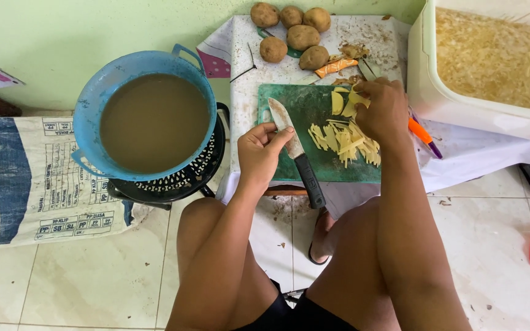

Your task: Julienning potatoes into thin strips using a knife on a cutting board while sitting on the floor.

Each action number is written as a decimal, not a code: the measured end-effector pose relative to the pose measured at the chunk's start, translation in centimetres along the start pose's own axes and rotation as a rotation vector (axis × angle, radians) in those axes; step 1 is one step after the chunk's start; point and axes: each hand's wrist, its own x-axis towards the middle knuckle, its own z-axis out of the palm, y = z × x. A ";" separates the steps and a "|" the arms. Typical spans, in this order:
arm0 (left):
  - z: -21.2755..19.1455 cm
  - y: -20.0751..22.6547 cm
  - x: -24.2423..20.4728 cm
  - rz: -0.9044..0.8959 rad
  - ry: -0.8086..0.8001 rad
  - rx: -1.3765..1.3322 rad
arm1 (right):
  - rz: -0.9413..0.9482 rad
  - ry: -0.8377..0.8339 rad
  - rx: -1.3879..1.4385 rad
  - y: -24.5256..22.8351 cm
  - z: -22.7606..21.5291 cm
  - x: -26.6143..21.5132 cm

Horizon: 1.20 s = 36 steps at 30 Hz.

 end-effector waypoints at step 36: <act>-2.0 -1.2 1.4 0.072 0.094 -0.106 | -0.206 -0.045 0.460 -13.6 -1.3 -7.4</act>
